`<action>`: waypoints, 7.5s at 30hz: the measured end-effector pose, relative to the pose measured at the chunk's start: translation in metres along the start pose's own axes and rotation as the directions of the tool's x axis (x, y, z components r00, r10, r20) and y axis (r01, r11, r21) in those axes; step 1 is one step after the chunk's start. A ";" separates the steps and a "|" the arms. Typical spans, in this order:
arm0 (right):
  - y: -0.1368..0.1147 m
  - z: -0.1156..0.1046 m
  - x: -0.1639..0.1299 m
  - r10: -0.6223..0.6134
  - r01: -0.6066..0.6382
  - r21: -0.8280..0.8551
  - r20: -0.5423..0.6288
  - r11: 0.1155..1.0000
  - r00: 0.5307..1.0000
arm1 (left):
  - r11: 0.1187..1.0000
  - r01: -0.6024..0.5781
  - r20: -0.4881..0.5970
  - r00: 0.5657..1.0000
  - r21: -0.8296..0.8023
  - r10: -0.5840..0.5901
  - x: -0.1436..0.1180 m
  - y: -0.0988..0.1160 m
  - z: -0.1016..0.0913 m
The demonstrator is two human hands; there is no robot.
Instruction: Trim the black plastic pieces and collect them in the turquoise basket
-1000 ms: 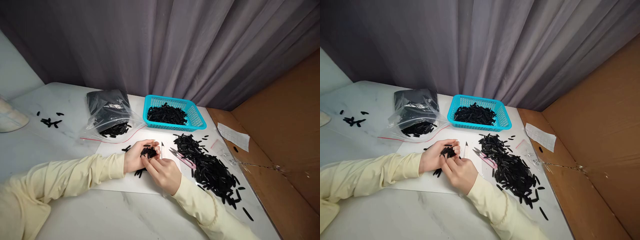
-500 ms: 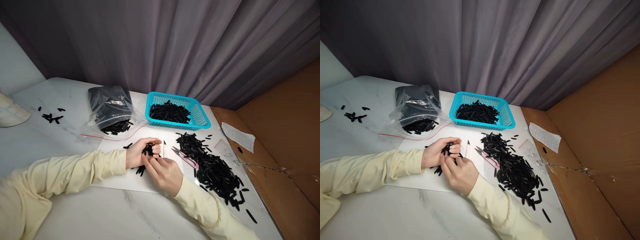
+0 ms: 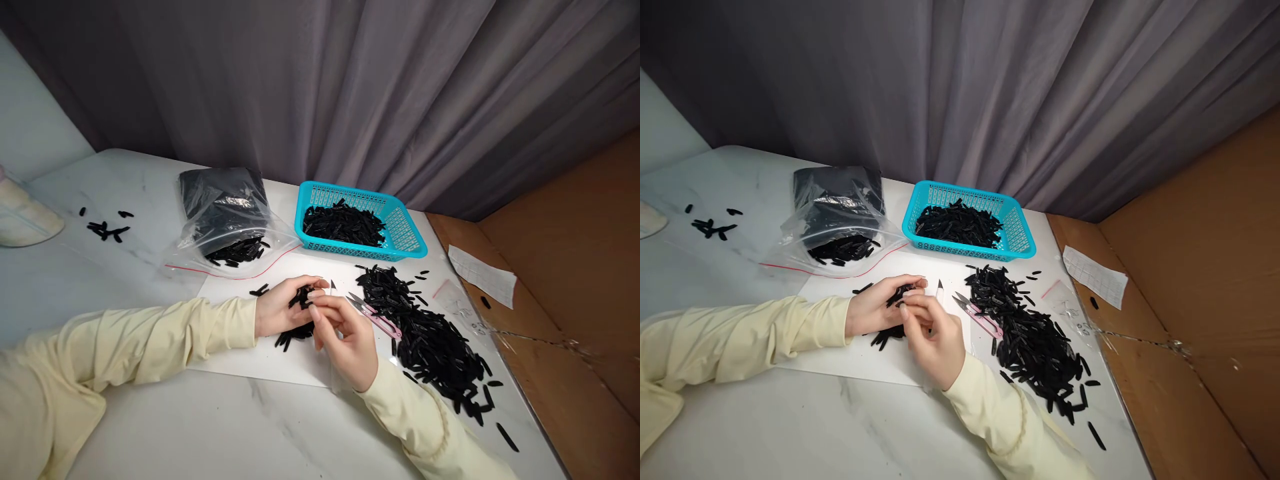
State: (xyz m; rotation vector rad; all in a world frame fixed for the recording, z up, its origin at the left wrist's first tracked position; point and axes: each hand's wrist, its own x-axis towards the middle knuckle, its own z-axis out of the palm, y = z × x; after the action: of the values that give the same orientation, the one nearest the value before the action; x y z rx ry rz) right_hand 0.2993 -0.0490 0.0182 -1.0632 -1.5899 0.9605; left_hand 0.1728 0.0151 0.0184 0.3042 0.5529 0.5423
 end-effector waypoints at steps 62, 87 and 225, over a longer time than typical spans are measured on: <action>0.002 -0.039 -0.006 0.425 -0.473 0.703 0.261 0.531 0.867 | 0.390 -0.331 0.141 0.886 0.859 0.441 -0.028 -0.029 0.009; -0.010 -0.075 0.007 0.186 -0.224 -0.033 -0.446 0.974 0.875 | 0.556 -0.339 0.139 0.919 0.759 0.370 -0.027 -0.027 0.010; 0.006 -0.026 -0.015 0.185 -0.178 0.327 0.008 0.928 0.983 | 0.887 -0.021 0.275 0.954 0.462 -0.121 -0.017 -0.003 0.005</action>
State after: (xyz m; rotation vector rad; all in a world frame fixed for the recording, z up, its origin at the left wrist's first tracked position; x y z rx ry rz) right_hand 0.3286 -0.0592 0.0142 -0.9935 -1.2711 1.2821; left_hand 0.1647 0.0028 0.0282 0.8114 0.3884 0.2977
